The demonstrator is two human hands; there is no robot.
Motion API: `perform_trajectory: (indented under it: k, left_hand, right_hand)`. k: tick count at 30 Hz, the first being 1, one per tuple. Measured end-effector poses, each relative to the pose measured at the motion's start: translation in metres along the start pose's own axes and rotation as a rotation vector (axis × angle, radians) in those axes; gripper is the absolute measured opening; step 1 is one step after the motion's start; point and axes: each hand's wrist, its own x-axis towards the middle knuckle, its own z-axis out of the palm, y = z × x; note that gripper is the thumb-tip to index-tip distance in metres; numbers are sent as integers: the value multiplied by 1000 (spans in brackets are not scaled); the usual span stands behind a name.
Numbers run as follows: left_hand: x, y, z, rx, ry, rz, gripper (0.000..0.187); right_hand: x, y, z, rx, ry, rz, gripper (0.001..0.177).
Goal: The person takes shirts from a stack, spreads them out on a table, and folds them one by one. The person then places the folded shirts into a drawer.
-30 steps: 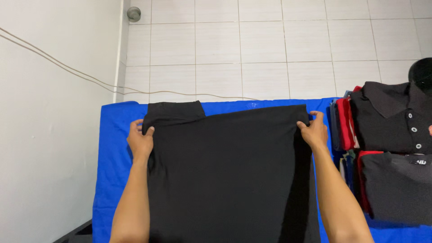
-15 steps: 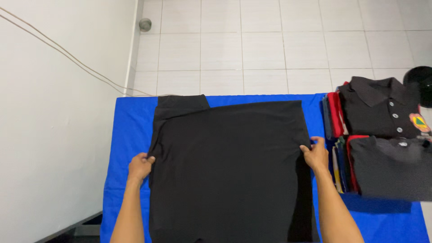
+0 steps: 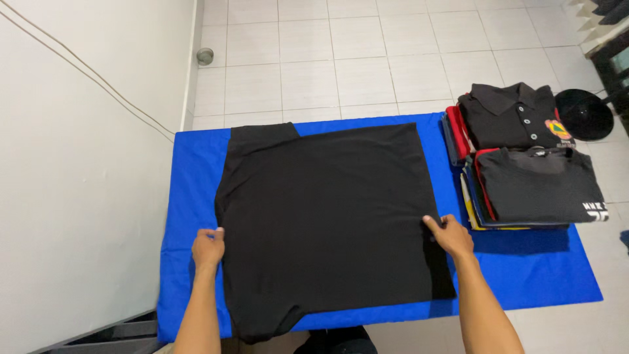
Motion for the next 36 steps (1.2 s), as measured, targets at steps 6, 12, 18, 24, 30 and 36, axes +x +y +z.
perform_trajectory:
  k: [6, 12, 18, 24, 30, 36]
  left_hand:
    - [-39, 3, -8, 261, -432, -125, 68]
    - [-87, 5, -21, -279, -145, -172, 55]
    - [-103, -9, -19, -147, -517, -101, 55]
    - [-125, -27, -20, -199, -148, -49, 54]
    - [-143, -28, -19, -267, 44, -116, 49]
    - [-151, -34, -19, -87, 69, -151, 57]
  right_hand:
    - [-19, 35, 16, -61, -75, -60, 54]
    - [-44, 46, 21, 179, 35, -23, 51]
    - [-85, 44, 18, 30, 67, -69, 59]
    - [-102, 73, 33, 149, 187, -73, 53]
    - [-117, 74, 26, 62, 238, -145, 50]
    - [-123, 79, 29, 13, 262, -166, 48]
